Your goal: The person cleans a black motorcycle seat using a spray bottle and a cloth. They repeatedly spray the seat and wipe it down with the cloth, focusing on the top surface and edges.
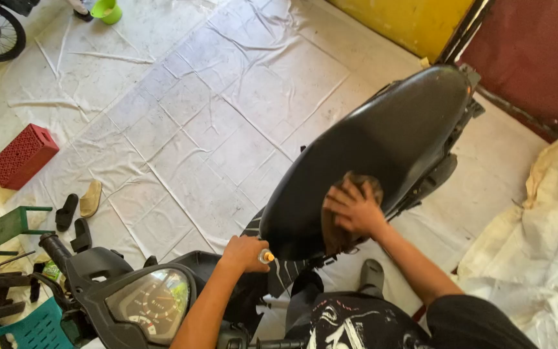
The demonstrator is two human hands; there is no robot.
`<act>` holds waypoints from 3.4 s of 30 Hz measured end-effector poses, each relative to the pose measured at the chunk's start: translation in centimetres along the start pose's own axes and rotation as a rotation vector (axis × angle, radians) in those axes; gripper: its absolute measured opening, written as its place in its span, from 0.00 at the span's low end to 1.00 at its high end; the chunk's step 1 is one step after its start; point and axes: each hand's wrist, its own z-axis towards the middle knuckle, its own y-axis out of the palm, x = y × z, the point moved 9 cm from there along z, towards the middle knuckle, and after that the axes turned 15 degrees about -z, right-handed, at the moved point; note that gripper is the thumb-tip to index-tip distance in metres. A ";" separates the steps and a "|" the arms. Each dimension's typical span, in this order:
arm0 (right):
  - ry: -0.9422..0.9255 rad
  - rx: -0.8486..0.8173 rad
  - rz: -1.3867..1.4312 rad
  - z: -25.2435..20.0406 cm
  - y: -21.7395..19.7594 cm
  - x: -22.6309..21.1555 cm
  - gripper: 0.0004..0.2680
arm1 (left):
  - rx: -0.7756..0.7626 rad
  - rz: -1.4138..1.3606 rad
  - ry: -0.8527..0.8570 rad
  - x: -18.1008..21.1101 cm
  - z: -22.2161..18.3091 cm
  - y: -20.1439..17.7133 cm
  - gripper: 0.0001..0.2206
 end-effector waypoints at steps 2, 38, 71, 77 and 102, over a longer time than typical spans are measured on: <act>0.168 -0.193 0.018 0.5 3.0 2.2 0.24 | -0.007 0.006 -0.004 -0.2 -0.2 0.6 0.26; -0.456 -0.717 0.382 12.4 8.5 -17.7 0.24 | 0.128 -0.042 -0.024 -1.0 -1.2 -1.6 0.23; -0.360 -0.532 0.474 7.8 3.6 -16.2 0.19 | 0.109 -0.021 0.022 -0.1 -1.7 -1.7 0.24; 0.088 -0.523 0.198 7.5 6.8 -3.2 0.23 | 0.080 -0.022 0.003 0.0 -1.5 -0.9 0.23; 0.381 -0.244 0.069 -2.8 -0.6 -5.2 0.27 | 0.018 -0.014 -0.044 1.1 -2.3 -2.0 0.23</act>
